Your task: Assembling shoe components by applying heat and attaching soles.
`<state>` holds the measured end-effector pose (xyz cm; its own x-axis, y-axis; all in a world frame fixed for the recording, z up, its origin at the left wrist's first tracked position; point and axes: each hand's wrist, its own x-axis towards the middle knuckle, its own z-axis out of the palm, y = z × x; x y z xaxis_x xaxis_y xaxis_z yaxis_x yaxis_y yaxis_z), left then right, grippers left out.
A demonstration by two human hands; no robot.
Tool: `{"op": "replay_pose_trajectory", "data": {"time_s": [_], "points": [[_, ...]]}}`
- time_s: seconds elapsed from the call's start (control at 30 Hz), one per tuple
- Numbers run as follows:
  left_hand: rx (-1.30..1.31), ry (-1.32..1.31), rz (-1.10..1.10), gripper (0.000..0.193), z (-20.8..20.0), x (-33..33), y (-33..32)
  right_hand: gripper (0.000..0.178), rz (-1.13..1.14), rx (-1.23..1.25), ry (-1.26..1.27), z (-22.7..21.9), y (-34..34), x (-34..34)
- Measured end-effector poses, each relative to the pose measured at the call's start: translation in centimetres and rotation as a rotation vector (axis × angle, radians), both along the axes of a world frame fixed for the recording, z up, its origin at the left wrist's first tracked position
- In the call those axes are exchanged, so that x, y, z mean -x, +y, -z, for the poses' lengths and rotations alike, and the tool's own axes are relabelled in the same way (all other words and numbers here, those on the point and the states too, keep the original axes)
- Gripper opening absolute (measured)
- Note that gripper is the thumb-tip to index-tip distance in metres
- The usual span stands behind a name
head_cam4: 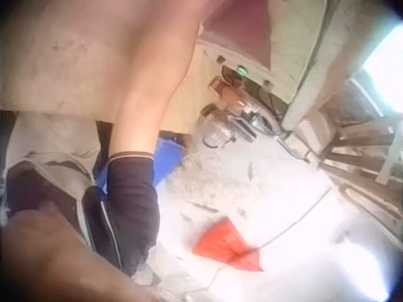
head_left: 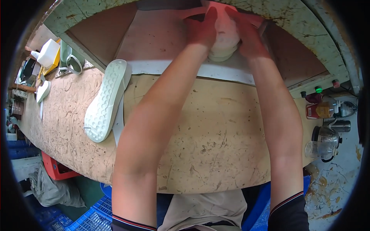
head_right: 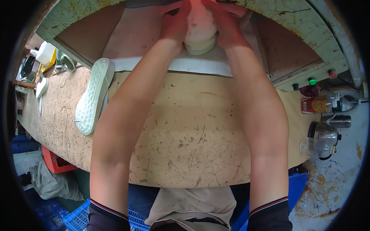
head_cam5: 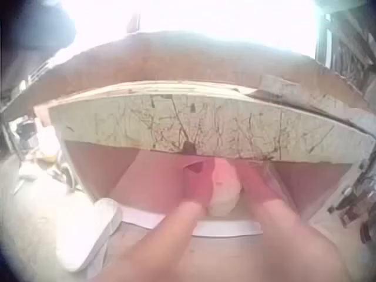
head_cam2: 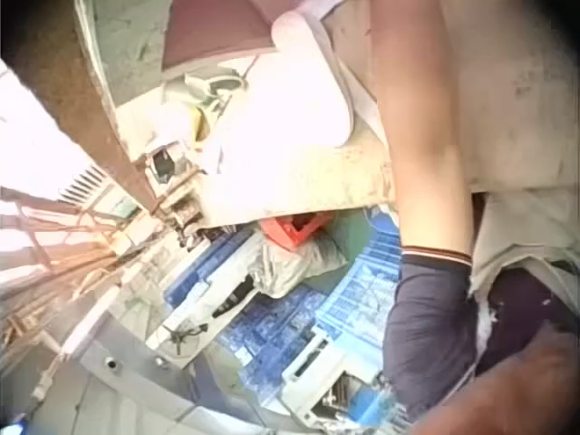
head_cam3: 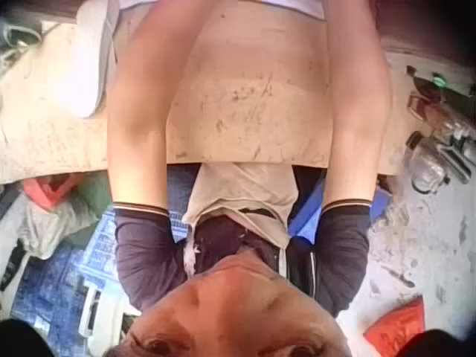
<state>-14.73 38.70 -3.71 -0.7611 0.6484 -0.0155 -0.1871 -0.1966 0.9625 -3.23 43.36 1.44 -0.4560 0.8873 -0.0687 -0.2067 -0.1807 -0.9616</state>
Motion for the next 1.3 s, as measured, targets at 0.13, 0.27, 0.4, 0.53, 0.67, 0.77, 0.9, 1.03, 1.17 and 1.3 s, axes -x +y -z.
{"op": "replay_pose_trajectory", "data": {"time_s": [0.13,0.27,0.4,0.53,0.67,0.77,0.9,1.03,1.17,1.3], "points": [[0.03,0.258,-0.261,0.09,-1.3,-1.4,0.8,0.038,-0.149,-0.035,0.098,-1.8,-2.9,-1.7],[0.054,0.157,-0.149,0.079,-3.3,-2.8,-1.7,0.04,0.052,-0.037,-0.034,-0.2,-2.0,-1.9],[0.099,0.012,0.028,0.057,-4.5,-3.5,-4.4,0.044,0.294,-0.018,-0.179,0.2,-2.6,0.1],[0.187,0.108,0.056,0.062,-5.0,-4.1,-5.8,0.049,0.358,-0.018,-0.182,-1.1,-4.5,1.8],[0.251,0.202,0.094,0.068,-6.1,-4.8,-6.0,0.034,0.238,-0.187,-0.268,-0.9,-1.6,3.0],[0.227,0.175,0.093,0.067,-5.6,-3.4,-5.7,0.046,0.283,-0.176,-0.288,-0.8,-1.7,2.4],[0.175,0.118,0.095,0.067,-5.0,-2.9,-5.3,0.057,0.343,-0.142,-0.283,-0.8,-2.9,1.8],[0.083,0.128,0.033,0.064,-4.1,-2.9,-5.8,0.054,0.362,-0.113,-0.078,0.1,-2.6,1.6],[0.229,0.389,0.036,0.044,-6.5,-4.9,-15.8,0.046,0.309,0.017,-0.037,-1.1,-6.0,-0.7],[0.013,1.194,-0.183,0.037,-5.2,-2.4,-31.4,0.049,0.267,-0.232,-0.23,0.4,-11.7,-6.1]]}}
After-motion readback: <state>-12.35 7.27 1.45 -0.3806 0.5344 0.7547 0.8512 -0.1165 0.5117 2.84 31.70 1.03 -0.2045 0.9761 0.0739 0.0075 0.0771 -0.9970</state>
